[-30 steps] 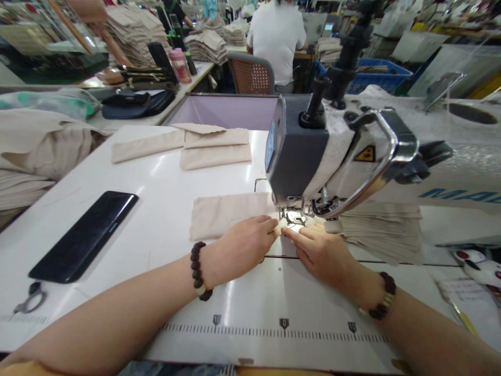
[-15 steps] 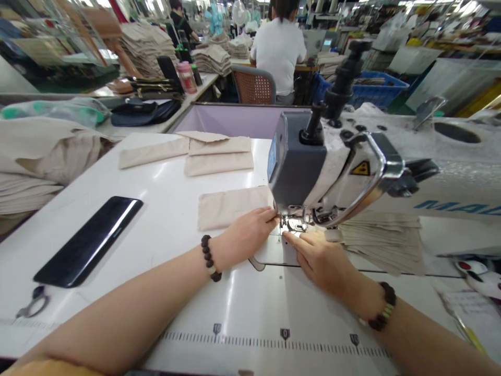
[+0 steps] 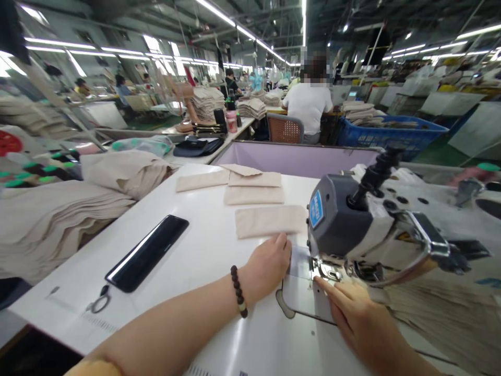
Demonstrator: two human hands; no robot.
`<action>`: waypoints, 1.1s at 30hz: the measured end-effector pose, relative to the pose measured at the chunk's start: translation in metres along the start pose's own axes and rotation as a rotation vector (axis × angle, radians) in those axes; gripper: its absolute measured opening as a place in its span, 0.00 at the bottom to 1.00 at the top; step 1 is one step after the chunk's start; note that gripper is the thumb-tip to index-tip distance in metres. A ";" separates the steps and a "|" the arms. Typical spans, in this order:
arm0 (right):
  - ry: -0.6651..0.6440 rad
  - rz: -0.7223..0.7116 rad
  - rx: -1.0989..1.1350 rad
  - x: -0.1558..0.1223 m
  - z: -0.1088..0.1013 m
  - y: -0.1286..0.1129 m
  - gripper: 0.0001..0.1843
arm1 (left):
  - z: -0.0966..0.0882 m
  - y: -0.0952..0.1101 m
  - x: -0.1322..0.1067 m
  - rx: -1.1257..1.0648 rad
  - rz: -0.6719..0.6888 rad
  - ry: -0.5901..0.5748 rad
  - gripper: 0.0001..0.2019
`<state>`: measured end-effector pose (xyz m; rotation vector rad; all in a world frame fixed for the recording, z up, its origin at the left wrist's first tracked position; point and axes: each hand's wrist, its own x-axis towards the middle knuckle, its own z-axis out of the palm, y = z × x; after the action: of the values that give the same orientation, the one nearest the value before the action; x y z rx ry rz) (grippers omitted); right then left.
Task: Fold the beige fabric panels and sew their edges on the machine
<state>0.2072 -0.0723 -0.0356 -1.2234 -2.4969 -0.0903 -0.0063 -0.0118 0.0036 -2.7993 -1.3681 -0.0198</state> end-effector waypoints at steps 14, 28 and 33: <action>0.124 -0.155 -0.035 0.009 -0.018 0.002 0.16 | -0.007 -0.001 -0.020 0.041 0.157 0.079 0.12; 0.046 0.364 -0.251 -0.024 -0.088 0.061 0.16 | 0.011 0.021 -0.055 -0.358 0.270 0.231 0.14; -0.055 0.364 -0.232 -0.018 -0.080 0.059 0.23 | 0.012 0.019 -0.055 -0.389 0.281 0.223 0.15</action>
<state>0.2860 -0.0661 0.0267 -1.7765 -2.3129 -0.2615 -0.0254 -0.0663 -0.0097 -3.1476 -1.0027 -0.6350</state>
